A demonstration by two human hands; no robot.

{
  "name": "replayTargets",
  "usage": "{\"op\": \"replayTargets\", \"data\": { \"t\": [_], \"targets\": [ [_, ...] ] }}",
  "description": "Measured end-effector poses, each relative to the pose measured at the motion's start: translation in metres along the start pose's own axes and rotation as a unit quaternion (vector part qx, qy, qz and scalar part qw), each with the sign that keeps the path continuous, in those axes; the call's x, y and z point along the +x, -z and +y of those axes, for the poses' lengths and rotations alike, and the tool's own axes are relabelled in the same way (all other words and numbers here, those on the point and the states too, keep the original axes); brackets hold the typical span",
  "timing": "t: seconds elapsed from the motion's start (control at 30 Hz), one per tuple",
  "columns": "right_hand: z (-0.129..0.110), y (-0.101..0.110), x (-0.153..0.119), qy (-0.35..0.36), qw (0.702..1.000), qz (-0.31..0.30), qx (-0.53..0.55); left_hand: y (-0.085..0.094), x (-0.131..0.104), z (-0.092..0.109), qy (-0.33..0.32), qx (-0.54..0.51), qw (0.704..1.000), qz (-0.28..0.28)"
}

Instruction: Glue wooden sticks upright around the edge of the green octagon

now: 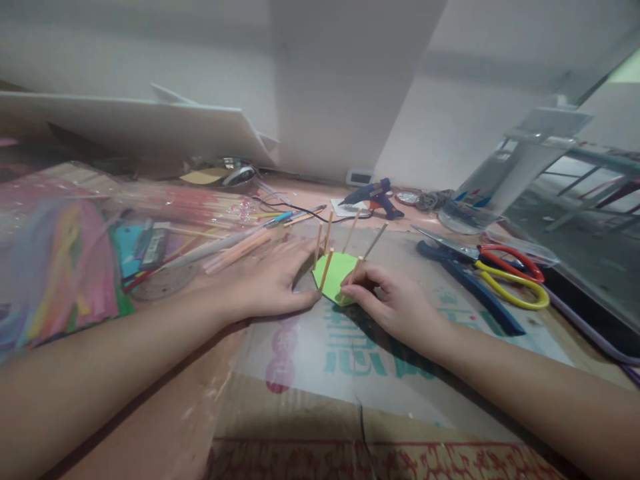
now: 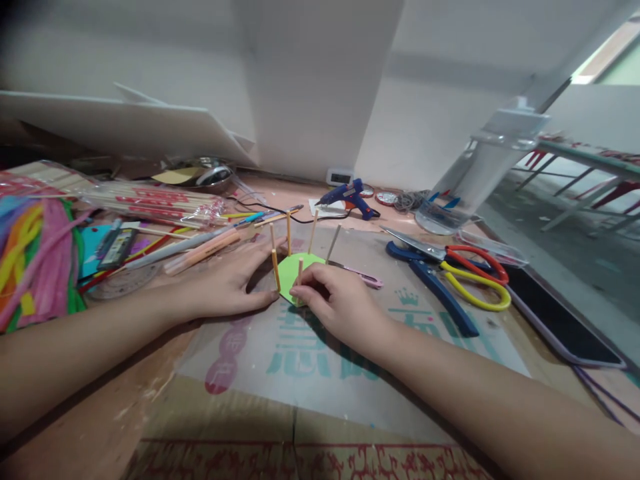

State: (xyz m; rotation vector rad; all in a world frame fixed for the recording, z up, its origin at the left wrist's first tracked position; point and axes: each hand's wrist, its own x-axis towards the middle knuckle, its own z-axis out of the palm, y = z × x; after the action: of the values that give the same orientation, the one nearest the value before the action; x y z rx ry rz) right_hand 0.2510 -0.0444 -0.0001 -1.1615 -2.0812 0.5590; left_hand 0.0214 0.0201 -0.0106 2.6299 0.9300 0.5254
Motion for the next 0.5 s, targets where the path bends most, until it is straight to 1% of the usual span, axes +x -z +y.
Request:
{"op": "replayTargets", "data": {
  "t": [0.2,0.4,0.5],
  "targets": [
    [0.0024,-0.0010,-0.0008,0.019,0.999,-0.009,-0.025,0.0025,-0.0001,0.0035,-0.006,-0.013,1.000,-0.004],
    [0.0036,-0.0008,0.0008,0.030,0.999,-0.018,-0.038,-0.0011,-0.0006,-0.0025,-0.009,0.002,1.000,0.008],
    [0.0034,-0.0004,0.0004,0.036,0.998,-0.018,-0.045,-0.0021,-0.0008,-0.0042,-0.004,-0.017,1.000,0.007]
  ]
}}
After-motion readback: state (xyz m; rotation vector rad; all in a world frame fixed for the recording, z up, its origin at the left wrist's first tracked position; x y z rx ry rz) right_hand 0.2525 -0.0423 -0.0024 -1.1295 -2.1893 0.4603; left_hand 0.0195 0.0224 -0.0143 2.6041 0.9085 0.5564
